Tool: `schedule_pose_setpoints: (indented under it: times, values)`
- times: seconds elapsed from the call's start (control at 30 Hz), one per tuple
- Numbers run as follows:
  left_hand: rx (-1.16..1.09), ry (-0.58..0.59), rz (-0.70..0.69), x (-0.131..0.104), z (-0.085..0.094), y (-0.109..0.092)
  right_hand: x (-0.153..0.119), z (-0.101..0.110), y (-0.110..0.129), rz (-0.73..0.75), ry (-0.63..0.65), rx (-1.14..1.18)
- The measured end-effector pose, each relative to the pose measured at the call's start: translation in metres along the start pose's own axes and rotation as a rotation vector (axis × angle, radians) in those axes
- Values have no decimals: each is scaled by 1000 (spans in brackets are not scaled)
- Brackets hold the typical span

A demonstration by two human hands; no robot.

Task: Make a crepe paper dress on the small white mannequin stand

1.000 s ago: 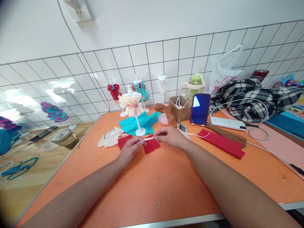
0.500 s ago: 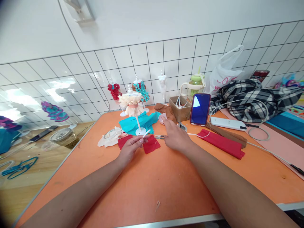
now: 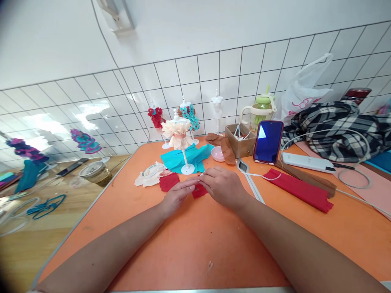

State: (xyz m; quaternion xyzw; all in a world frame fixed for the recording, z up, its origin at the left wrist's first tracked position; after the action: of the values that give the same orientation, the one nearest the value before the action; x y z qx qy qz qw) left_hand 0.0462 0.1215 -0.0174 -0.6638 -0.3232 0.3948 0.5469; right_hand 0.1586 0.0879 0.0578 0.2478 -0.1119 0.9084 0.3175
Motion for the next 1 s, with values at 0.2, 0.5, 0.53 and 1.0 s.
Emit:
schedule_pose_setpoints:
  times: [0.2,0.5,0.53,1.0]
  values:
    - [403,-70,-135,-8,-13,-21,-1,-7,-6,-112,-21,86]
    - [635,-229,-213,-10,-6,-29,-1,-11,-7,-253,-98,297]
    - [639,-237,-225,-11,-5,-30,-1,-10,-6,-250,-110,302]
    - [541,-292,-217,-8,4,-32,-2,-14,3,-144,-84,108]
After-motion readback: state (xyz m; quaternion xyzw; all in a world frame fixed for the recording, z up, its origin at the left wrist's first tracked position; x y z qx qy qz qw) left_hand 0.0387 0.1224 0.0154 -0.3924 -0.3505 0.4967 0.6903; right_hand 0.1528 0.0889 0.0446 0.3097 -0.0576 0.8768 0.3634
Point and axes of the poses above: each hand's wrist, its own x-axis towards the middle knuckle, its own z-axis out of the back of the hand, y = z × x, the point moved 9 cm from there along x, towards the middle knuckle, and after that the axes turned 14 degrees about z, right-handed, at the moved point
